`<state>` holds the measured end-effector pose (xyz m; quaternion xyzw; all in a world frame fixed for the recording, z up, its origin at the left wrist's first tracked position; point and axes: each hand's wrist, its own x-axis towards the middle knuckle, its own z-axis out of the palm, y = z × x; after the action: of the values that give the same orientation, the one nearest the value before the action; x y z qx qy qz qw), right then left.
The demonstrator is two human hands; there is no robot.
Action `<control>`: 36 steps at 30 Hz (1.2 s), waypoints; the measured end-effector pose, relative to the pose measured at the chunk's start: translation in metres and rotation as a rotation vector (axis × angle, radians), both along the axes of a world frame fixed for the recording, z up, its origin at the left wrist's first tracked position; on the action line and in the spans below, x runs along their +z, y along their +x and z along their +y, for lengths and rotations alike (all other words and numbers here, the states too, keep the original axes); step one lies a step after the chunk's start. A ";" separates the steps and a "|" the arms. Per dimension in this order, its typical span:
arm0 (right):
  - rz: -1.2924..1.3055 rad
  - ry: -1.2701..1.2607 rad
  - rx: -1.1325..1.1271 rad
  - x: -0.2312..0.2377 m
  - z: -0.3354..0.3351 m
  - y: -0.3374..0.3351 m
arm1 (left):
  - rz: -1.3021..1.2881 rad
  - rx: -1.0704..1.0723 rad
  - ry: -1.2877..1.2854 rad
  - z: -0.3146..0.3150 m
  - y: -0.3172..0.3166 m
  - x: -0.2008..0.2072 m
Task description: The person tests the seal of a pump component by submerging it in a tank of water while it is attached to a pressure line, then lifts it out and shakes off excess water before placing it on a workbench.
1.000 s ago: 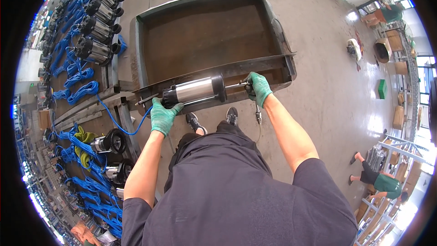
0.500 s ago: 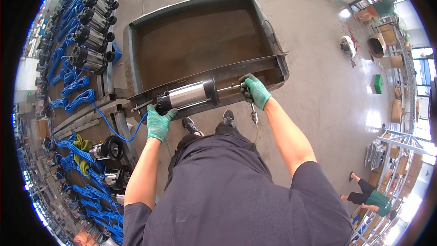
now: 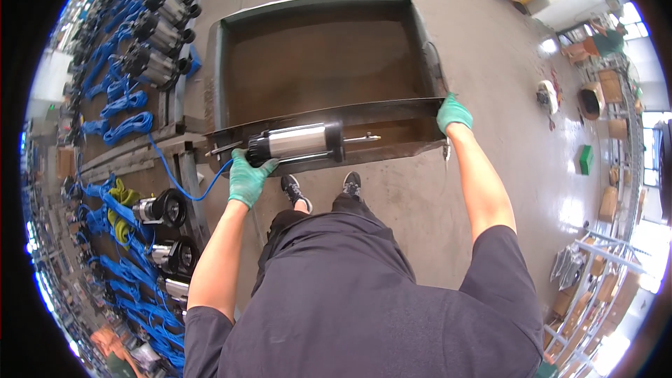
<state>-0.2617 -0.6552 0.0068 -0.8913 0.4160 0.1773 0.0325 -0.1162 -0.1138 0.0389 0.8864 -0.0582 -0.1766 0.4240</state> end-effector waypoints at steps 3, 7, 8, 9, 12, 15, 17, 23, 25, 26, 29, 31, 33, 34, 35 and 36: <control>-0.252 0.014 -0.090 -0.010 -0.002 -0.015 | 0.007 -0.024 -0.023 0.001 -0.001 0.004; -0.494 0.012 -0.201 -0.013 -0.008 -0.018 | -0.020 -0.033 0.141 0.008 0.002 -0.007; -0.569 -0.062 -0.168 -0.020 -0.019 -0.024 | 0.000 -0.063 0.139 0.003 0.004 -0.007; -0.518 -0.045 -0.152 -0.020 -0.030 -0.026 | -0.023 -0.059 0.174 -0.002 0.002 -0.002; -0.391 0.061 -0.149 -0.006 -0.025 -0.014 | 0.042 -0.101 0.166 0.008 0.007 -0.011; -0.409 -0.039 -0.056 0.029 0.014 -0.006 | -0.089 -0.130 0.271 0.025 0.017 0.005; -0.492 -0.024 0.030 0.052 0.046 0.006 | -0.472 -0.159 0.357 0.051 0.040 -0.003; -0.850 0.490 0.270 0.095 0.239 0.076 | -0.382 -0.553 0.826 0.110 0.097 0.004; -0.762 0.464 0.307 0.104 0.288 0.095 | -0.301 -0.573 0.774 0.108 0.112 0.000; -0.704 0.269 0.401 0.097 0.302 0.100 | -0.220 -0.593 0.727 0.106 0.117 -0.003; -0.563 -0.021 0.513 0.079 0.306 0.101 | -0.070 -0.382 0.411 0.118 0.123 -0.027; -0.634 -0.020 0.498 0.077 0.306 0.101 | 0.089 -0.213 0.087 0.134 0.124 -0.050; -0.623 -0.032 0.509 0.074 0.305 0.101 | 0.044 -0.157 0.048 0.129 0.118 -0.046; -0.618 -0.040 0.522 0.074 0.305 0.101 | -0.002 -0.098 0.013 0.126 0.114 -0.043; -0.614 -0.046 0.518 0.074 0.304 0.101 | -0.039 -0.068 0.020 0.120 0.108 -0.030; -0.612 -0.042 0.502 0.075 0.306 0.102 | -0.038 -0.070 0.018 0.118 0.104 -0.024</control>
<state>-0.1599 -0.3495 0.0820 -0.9775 0.1598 -0.1025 0.0923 -0.0125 0.0040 0.0147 0.8907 -0.0953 -0.1750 0.4086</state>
